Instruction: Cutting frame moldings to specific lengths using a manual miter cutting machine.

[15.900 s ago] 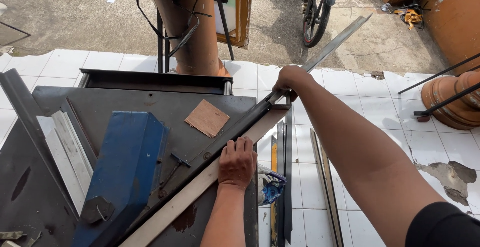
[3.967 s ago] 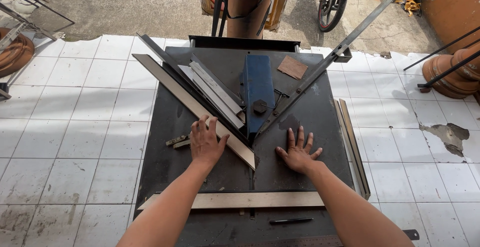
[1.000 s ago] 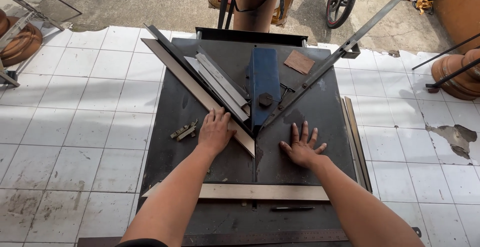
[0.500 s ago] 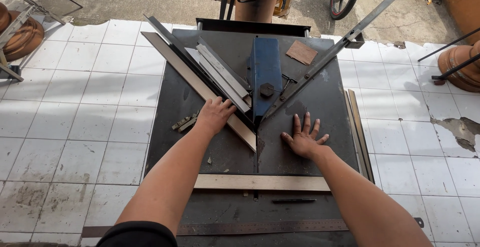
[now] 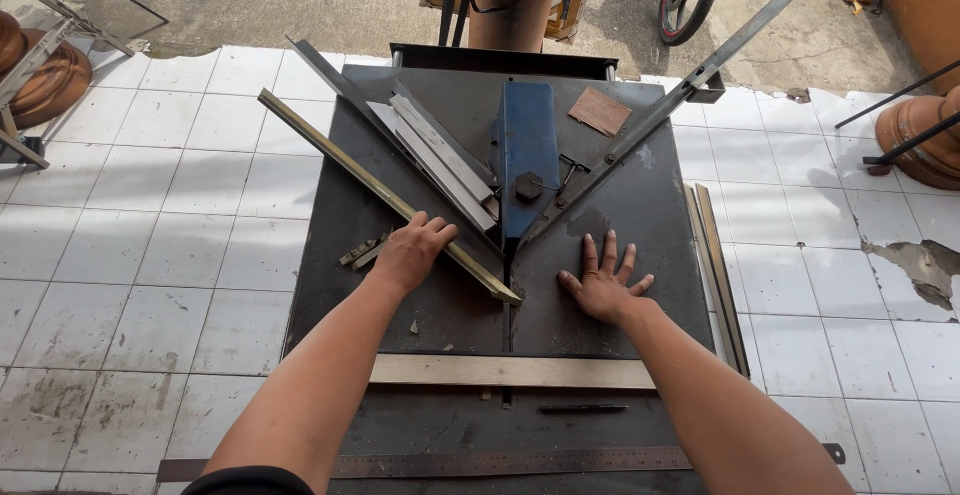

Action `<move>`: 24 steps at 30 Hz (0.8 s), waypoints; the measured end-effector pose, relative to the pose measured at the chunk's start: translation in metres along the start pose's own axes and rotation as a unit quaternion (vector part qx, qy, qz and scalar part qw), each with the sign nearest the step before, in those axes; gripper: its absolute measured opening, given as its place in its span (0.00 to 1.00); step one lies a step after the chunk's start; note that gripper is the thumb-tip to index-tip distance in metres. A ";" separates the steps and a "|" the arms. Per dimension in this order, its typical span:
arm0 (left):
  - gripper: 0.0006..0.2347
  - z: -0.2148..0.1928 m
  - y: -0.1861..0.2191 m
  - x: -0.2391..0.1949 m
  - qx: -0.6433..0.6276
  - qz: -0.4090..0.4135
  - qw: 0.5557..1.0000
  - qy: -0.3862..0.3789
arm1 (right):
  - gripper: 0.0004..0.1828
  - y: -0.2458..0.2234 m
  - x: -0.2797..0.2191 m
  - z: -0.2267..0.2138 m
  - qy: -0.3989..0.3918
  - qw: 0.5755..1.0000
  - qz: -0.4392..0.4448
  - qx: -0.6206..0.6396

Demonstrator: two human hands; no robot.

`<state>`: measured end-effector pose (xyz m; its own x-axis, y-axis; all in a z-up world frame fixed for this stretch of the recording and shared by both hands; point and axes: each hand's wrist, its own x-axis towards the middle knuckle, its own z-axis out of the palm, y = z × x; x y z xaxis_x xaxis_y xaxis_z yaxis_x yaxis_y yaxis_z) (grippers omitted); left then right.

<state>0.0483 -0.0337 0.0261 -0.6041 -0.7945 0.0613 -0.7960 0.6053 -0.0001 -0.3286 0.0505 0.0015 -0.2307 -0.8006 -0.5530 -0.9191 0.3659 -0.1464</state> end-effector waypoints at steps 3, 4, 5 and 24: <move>0.09 0.036 -0.012 0.020 -0.003 0.010 1.000 -0.005 | 0.52 -0.001 -0.005 -0.004 -0.001 1.000 -0.003 0.002; 0.09 0.027 -0.010 0.022 -0.003 0.010 1.000 -0.005 | 0.52 0.000 -0.001 -0.002 0.000 1.000 -0.003 0.002; 0.10 0.019 -0.008 0.024 0.007 0.010 1.000 -0.027 | 0.53 0.002 0.002 0.000 0.001 1.000 -0.005 0.001; 0.43 0.012 0.036 0.015 -0.196 -0.368 0.907 -0.057 | 0.53 0.000 -0.002 -0.001 -0.002 1.000 0.002 -0.005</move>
<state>0.0101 -0.0243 0.0151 0.0679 -0.9768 -0.2029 -0.9245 -0.1380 0.3554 -0.3282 0.0515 0.0032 -0.2331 -0.7975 -0.5565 -0.9211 0.3646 -0.1366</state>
